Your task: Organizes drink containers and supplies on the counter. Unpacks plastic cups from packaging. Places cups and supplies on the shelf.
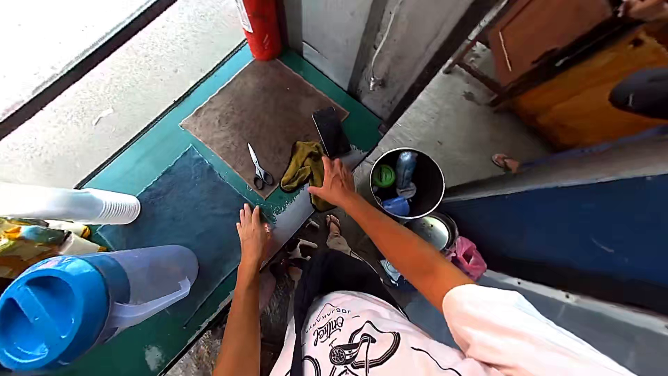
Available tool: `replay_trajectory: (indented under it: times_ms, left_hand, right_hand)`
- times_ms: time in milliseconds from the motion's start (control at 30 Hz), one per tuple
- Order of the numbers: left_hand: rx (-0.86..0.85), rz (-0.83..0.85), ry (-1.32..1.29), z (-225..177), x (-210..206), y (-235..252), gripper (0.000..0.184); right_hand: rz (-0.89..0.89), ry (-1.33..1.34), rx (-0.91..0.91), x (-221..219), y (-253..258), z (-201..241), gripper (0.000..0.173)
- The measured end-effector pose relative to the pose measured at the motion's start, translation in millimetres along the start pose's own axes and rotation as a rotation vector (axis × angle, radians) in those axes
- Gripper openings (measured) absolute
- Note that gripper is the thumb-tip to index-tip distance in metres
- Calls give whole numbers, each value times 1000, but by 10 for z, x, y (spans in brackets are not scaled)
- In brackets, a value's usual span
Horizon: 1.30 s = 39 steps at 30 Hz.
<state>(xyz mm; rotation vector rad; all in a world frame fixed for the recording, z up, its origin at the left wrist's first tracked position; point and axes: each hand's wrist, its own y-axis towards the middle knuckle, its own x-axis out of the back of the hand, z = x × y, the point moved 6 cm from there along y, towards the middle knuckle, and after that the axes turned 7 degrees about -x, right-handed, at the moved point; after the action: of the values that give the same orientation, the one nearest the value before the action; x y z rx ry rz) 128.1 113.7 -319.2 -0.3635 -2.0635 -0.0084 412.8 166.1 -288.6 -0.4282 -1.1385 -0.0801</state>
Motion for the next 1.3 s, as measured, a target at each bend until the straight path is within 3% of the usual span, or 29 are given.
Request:
replay_trajectory:
  times_ms: [100, 133, 233, 367, 467, 567, 633, 733, 800, 833, 867, 900, 967, 1033, 1100, 1167, 1300]
  left_hand:
    - [92, 29, -16, -47, -51, 3, 54]
    - [119, 4, -49, -122, 21, 10, 48]
    - [112, -220, -96, -517, 307, 232, 35]
    - [103, -182, -4, -953, 172, 832, 38]
    - [180, 51, 138, -1030, -154, 1167, 48]
    - [302, 243, 206, -1104, -223, 1225, 49]
    - [291, 251, 165, -1186, -154, 1215, 46]
    - [-3, 42, -242, -1595, 116, 1190, 53]
    - [-177, -57, -680, -1895, 227, 1044, 85]
    - [-192, -143, -839, -1974, 249, 938, 81]
    - [-169, -253, -914, -1982, 257, 805, 61]
    - [-123, -351, -921, -1933, 253, 646, 42]
    - [-4, -460, -850, -1764, 237, 241, 26]
    - [78, -546, -725, -1595, 256, -279, 26]
    - [157, -661, -624, -1425, 281, -866, 28]
    - [247, -810, -590, -1263, 333, -1465, 31]
    - [505, -1157, -532, -1001, 517, -2609, 31]
  right_hand:
    - [63, -15, 106, -175, 117, 37, 45]
    - [149, 32, 135, -152, 106, 14, 40]
    - [329, 404, 169, 234, 96, -159, 36]
    - [434, 803, 197, 939, 253, -545, 30]
    - [352, 771, 307, 1393, 490, -741, 26]
    - [311, 653, 266, 1643, 730, -794, 26]
    - [361, 668, 202, 1689, 776, -717, 23]
    - [487, 823, 222, 1633, 661, -372, 21]
    - [684, 852, 331, 1511, 403, -47, 24]
    - [776, 825, 435, 1473, 277, 122, 27]
    - [795, 776, 529, 1454, 206, 264, 29]
    - [701, 712, 561, 1448, 236, 348, 31]
    - [328, 465, 437, 1353, 584, 321, 37]
    - [117, 92, 216, 1006, 1008, 129, 79]
    - [107, -119, 40, 568, 1233, -85, 121]
    - [90, -146, -45, 342, 1257, -163, 131]
    - [57, 9, -193, 273, 1191, -188, 125]
